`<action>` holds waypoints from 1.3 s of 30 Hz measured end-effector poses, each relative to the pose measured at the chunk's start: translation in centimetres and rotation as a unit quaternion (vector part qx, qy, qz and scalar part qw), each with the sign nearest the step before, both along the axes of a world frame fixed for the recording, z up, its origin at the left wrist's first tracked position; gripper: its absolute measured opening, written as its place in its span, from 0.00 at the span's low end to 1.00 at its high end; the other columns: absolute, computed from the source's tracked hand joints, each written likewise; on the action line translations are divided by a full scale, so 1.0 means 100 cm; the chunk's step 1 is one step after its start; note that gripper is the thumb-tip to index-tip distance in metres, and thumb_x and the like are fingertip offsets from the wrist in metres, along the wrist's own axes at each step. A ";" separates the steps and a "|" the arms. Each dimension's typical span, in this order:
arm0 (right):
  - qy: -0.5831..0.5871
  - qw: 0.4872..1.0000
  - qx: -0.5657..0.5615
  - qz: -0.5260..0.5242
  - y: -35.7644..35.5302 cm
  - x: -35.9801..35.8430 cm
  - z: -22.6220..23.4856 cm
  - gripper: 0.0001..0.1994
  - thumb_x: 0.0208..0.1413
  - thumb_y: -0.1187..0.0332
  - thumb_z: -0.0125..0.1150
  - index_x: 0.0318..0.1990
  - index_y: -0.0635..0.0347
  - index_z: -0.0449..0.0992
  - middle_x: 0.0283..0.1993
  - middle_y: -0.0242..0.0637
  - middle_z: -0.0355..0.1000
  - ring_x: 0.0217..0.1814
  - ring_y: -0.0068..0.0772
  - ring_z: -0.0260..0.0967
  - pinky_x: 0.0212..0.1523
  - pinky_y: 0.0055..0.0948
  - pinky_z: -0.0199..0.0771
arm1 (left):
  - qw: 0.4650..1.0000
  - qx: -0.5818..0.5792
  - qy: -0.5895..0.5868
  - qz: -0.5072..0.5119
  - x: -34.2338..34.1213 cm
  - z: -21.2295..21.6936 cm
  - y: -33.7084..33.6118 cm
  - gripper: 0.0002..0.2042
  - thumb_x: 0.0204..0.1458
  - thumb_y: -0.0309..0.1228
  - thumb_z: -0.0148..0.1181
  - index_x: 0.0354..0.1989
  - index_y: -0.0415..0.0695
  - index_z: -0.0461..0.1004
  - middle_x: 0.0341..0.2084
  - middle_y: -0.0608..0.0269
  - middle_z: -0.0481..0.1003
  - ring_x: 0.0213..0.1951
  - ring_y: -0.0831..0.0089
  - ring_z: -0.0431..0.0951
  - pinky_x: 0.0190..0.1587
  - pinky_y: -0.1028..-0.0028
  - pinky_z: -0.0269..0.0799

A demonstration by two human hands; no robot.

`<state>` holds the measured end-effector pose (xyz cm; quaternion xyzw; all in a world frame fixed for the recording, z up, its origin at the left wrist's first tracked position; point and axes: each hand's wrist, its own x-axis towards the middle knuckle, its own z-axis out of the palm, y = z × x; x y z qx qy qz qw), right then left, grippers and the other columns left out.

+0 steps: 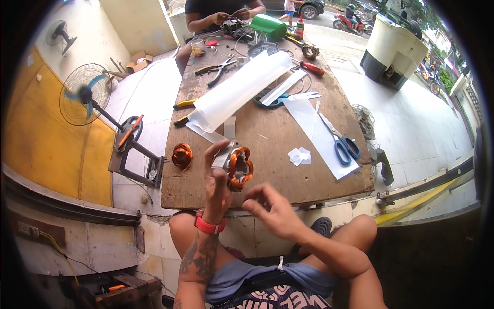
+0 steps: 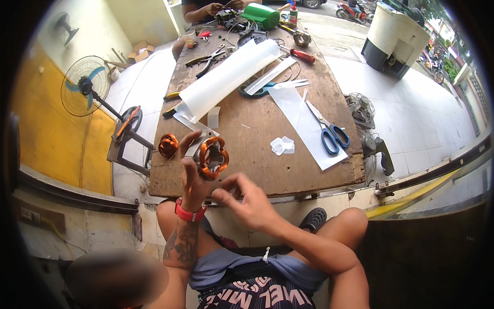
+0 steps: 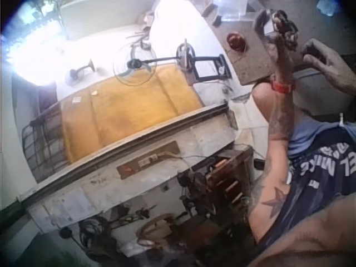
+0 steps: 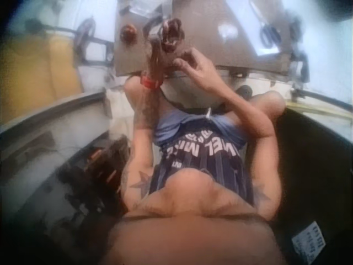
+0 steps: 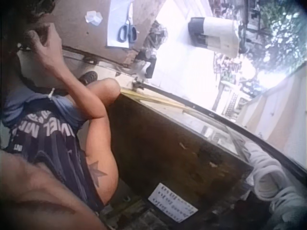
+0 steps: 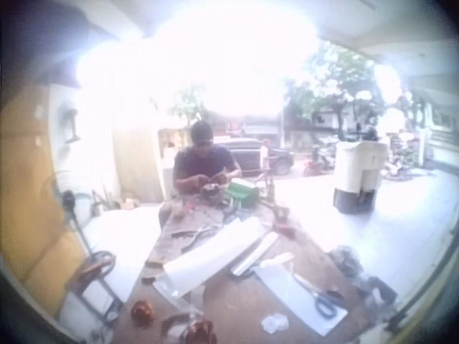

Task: The person assembles a small electric motor by hand, inserting copper wire coils into a metal stator and securing them with white tape. The person handles the stator and coils directly, rotating the assembly to fit and tape each coil in place.

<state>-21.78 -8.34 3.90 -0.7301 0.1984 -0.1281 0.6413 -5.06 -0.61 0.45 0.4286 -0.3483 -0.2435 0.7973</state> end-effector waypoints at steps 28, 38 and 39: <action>0.062 0.913 -0.402 -0.037 -0.145 -0.083 0.011 0.11 0.64 0.62 0.64 0.44 0.61 0.83 0.41 0.45 0.79 0.44 0.51 0.79 0.49 0.44 0.77 | 0.950 0.261 -0.174 0.009 0.026 0.003 -0.012 0.26 0.73 0.56 0.45 0.52 0.42 0.71 0.48 0.59 0.73 0.48 0.77 0.74 0.52 0.74 0.71; 0.023 0.885 -0.462 -0.051 -0.142 -0.063 -0.002 0.11 0.62 0.63 0.67 0.46 0.60 0.83 0.43 0.43 0.78 0.47 0.47 0.77 0.51 0.41 0.77 | 0.928 0.200 -0.305 0.081 0.005 -0.017 -0.007 0.19 0.69 0.48 0.56 0.56 0.46 0.69 0.53 0.50 0.75 0.51 0.64 0.79 0.50 0.65 0.76; 0.053 0.878 -0.474 -0.041 -0.142 -0.059 -0.005 0.12 0.61 0.63 0.68 0.49 0.58 0.82 0.47 0.42 0.77 0.50 0.47 0.75 0.53 0.41 0.75 | 0.926 0.189 -0.315 0.087 0.005 -0.018 -0.006 0.19 0.69 0.48 0.56 0.57 0.45 0.68 0.54 0.49 0.75 0.51 0.62 0.80 0.51 0.65 0.76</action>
